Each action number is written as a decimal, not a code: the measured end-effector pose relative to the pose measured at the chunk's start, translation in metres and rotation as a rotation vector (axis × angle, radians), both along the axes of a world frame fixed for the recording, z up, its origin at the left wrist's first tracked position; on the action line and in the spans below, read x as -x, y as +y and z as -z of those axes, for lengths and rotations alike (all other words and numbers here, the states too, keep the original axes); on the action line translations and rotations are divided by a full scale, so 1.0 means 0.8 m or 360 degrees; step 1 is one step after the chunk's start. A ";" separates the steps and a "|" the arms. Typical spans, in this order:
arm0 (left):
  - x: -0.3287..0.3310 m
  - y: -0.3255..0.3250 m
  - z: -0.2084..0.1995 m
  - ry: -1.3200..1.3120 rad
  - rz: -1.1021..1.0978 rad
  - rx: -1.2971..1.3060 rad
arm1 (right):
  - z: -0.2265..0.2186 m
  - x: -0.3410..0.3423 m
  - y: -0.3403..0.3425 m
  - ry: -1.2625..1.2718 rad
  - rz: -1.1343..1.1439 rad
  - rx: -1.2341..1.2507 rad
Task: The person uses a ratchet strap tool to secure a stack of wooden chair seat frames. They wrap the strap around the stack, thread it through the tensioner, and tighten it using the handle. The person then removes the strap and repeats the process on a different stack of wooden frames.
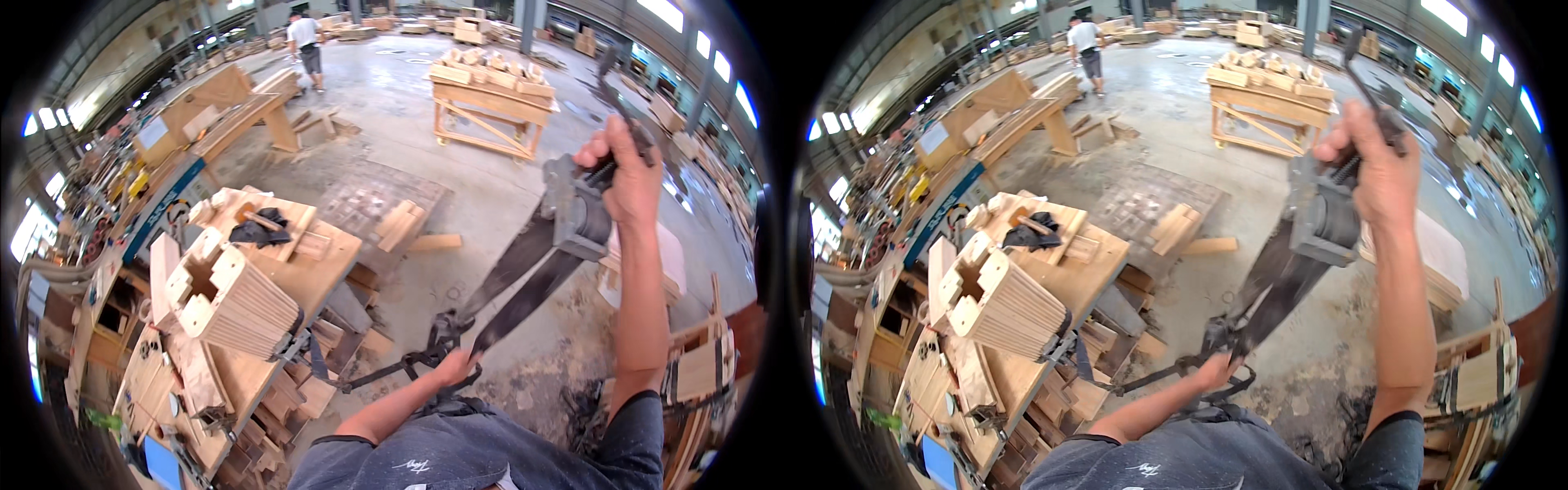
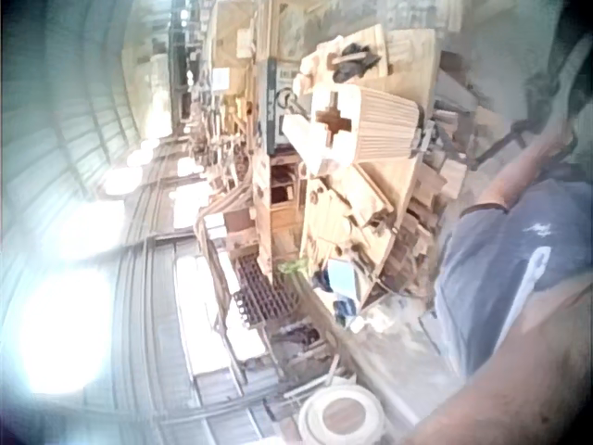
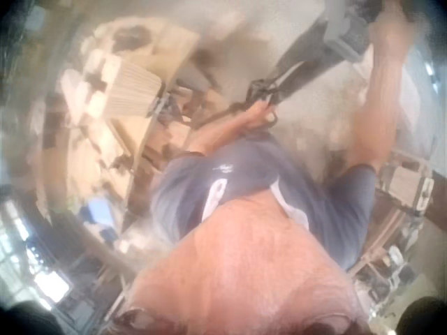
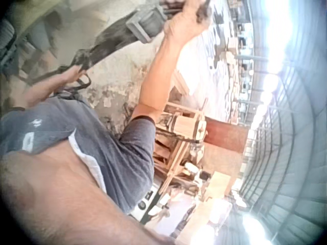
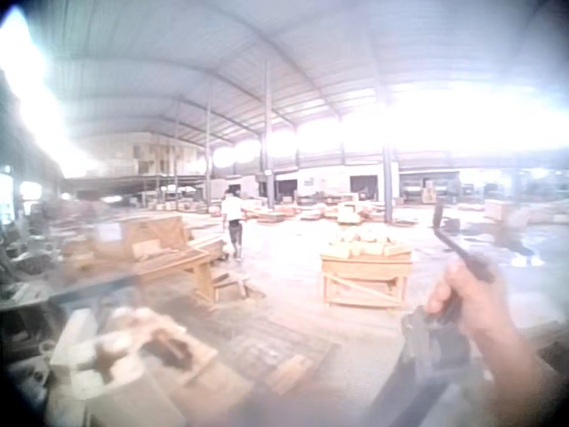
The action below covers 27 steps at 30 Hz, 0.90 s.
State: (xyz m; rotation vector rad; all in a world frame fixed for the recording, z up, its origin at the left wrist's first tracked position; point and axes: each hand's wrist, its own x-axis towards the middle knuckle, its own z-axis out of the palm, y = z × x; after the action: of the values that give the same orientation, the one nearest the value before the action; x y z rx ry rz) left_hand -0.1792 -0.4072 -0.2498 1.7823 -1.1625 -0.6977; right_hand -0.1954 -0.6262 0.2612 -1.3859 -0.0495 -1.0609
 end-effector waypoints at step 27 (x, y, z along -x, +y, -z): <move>0.039 0.110 -0.015 0.0557 0.0177 -0.0466 | -0.009 -0.056 0.047 0.0114 -0.0233 0.0154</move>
State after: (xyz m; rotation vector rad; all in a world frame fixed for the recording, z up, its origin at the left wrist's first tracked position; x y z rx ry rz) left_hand -0.2100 -0.3188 -0.2381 1.7457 -0.9615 -1.2449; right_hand -0.1508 -0.5889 0.2682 -1.4834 -0.1495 -0.8963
